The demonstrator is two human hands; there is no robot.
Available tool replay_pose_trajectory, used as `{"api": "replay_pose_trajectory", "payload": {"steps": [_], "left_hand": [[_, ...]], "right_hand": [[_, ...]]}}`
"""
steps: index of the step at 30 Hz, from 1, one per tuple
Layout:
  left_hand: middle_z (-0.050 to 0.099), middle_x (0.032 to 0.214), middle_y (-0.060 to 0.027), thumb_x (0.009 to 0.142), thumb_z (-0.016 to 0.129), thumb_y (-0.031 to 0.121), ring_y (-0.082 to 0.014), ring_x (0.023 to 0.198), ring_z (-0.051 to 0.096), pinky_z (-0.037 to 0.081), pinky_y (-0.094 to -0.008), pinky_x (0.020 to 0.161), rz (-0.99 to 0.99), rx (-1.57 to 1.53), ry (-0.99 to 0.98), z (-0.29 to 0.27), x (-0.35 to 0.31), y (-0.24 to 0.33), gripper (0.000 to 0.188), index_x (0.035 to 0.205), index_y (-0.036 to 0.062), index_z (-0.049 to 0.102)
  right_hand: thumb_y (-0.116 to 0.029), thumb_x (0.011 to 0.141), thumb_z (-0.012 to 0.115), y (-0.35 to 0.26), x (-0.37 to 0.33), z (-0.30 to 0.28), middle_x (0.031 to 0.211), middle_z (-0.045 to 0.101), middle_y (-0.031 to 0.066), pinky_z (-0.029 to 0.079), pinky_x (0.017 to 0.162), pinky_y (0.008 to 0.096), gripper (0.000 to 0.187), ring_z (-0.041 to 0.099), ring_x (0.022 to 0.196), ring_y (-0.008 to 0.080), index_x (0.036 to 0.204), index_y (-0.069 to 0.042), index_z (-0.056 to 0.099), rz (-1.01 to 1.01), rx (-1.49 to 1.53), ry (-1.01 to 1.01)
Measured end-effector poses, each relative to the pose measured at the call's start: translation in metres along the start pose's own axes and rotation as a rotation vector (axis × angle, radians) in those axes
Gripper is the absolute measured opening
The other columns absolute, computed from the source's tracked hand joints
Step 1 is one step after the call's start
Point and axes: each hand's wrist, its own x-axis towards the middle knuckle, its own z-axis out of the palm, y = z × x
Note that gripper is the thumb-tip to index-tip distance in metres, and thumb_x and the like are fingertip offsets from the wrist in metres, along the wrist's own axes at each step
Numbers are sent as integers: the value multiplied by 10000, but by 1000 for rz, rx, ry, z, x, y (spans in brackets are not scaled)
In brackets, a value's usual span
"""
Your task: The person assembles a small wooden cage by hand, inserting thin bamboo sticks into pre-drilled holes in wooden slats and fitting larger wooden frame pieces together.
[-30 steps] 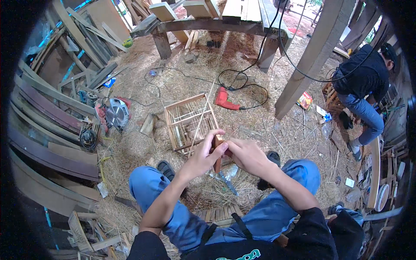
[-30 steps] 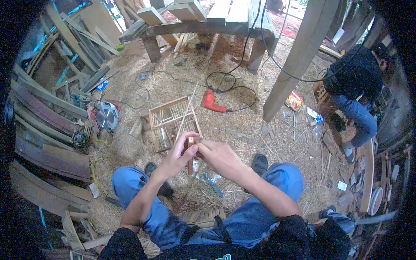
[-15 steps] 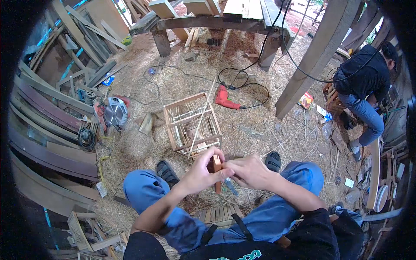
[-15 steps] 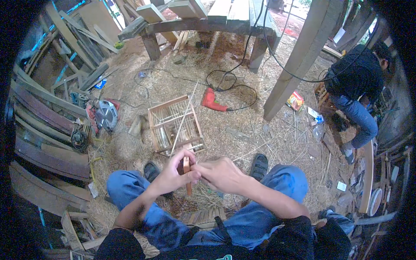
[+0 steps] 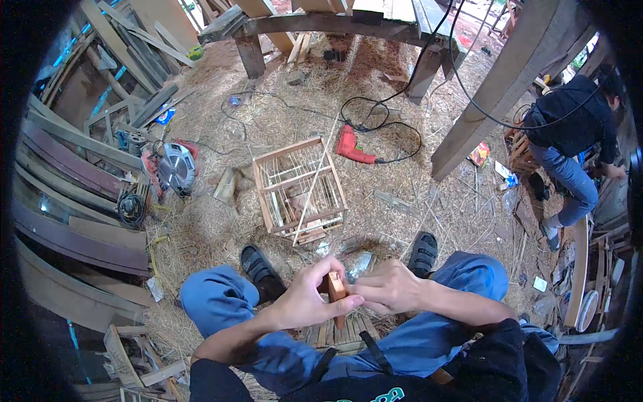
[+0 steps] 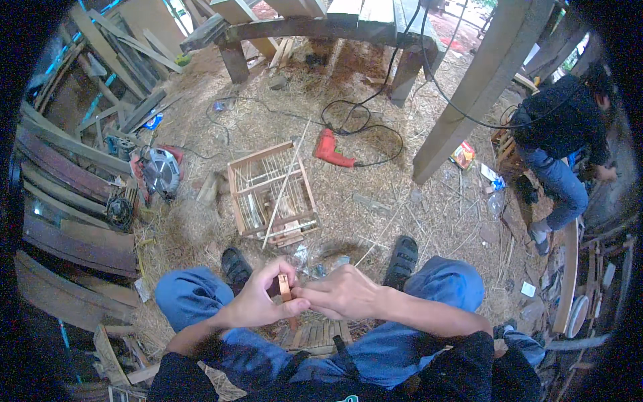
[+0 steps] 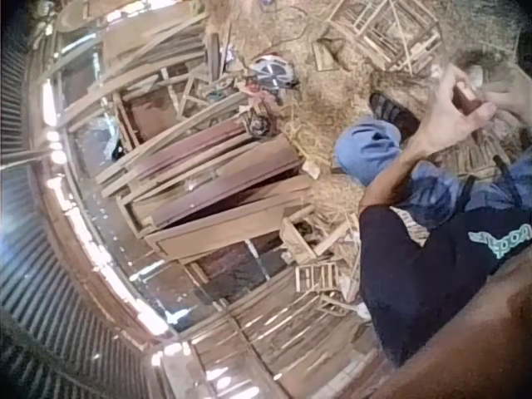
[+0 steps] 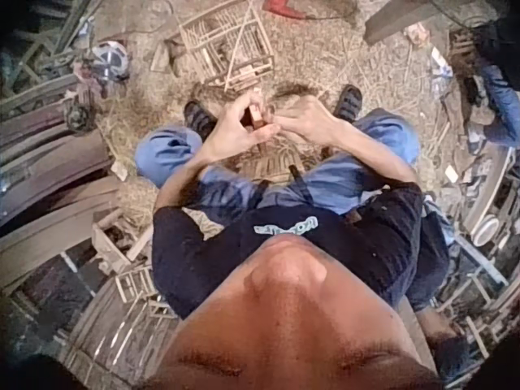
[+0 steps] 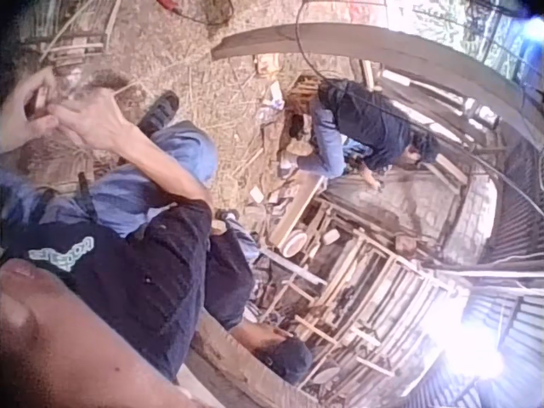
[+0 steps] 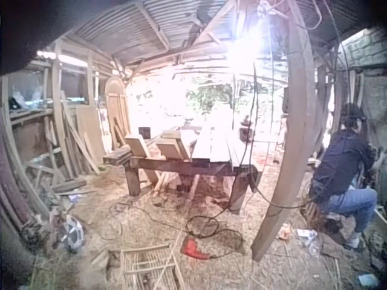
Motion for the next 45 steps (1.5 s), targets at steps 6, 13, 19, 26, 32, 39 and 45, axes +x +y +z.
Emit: {"api": "replay_pose_trajectory", "payload": {"steps": [6, 13, 19, 26, 32, 39, 45], "left_hand": [[659, 883, 2, 856, 908, 268, -55, 839, 597, 517, -281, 745, -117, -228, 23, -1, 1, 4, 450, 1093, 59, 588], [653, 895, 31, 848, 870, 150, -31, 854, 598, 503, -237, 770, -79, -180, -65, -8, 4, 8, 360, 1073, 59, 605], [676, 938, 9, 794, 902, 133, -51, 855, 627, 516, -247, 791, -116, -283, -69, -12, 8, 14, 399, 1071, 68, 621], [664, 905, -89, 848, 776, -29, -150, 786, 698, 595, -323, 719, -90, -382, 443, -60, 4, -20, 355, 1083, 54, 522], [557, 880, -40, 980, 657, -18, -111, 653, 605, 607, -354, 674, 13, -577, 359, -50, 22, -15, 241, 1116, 40, 466], [572, 926, -41, 986, 725, 65, -106, 710, 632, 615, -347, 700, -44, -434, 264, -24, 48, -31, 296, 1176, 49, 499], [588, 1080, -93, 971, 740, 81, -182, 917, 657, 591, -377, 845, 16, 50, 292, -20, 64, -67, 717, 1500, 91, 256]], "right_hand": [[-152, 840, 724, 5, 4, -9, 714, 549, -13, 483, 444, 345, 409, 607, 537, 164, 1241, -85, 669, -61, -91, -11], [-123, 823, 757, 3, 7, -16, 668, 506, -17, 476, 453, 323, 380, 590, 528, 144, 1196, -59, 716, -138, -125, -27], [-121, 846, 762, 6, 10, -22, 654, 497, -19, 466, 454, 332, 361, 584, 516, 146, 1199, -59, 719, -164, -148, -59], [-93, 857, 798, 40, -46, -55, 645, 594, 32, 456, 473, 354, 164, 585, 505, 206, 1008, -58, 746, 202, -304, 232], [-138, 932, 761, 29, -5, -42, 796, 732, 92, 555, 606, 387, 151, 724, 686, 274, 1068, -71, 760, 307, -178, 273], [-126, 1075, 545, 25, 13, -36, 1033, 687, 167, 544, 886, 429, 310, 695, 968, 344, 1359, -24, 614, 482, 60, 168], [-90, 1052, 556, 32, 13, -14, 1088, 692, 212, 520, 937, 482, 327, 682, 1049, 379, 1371, -25, 584, 521, 199, 149]]}}
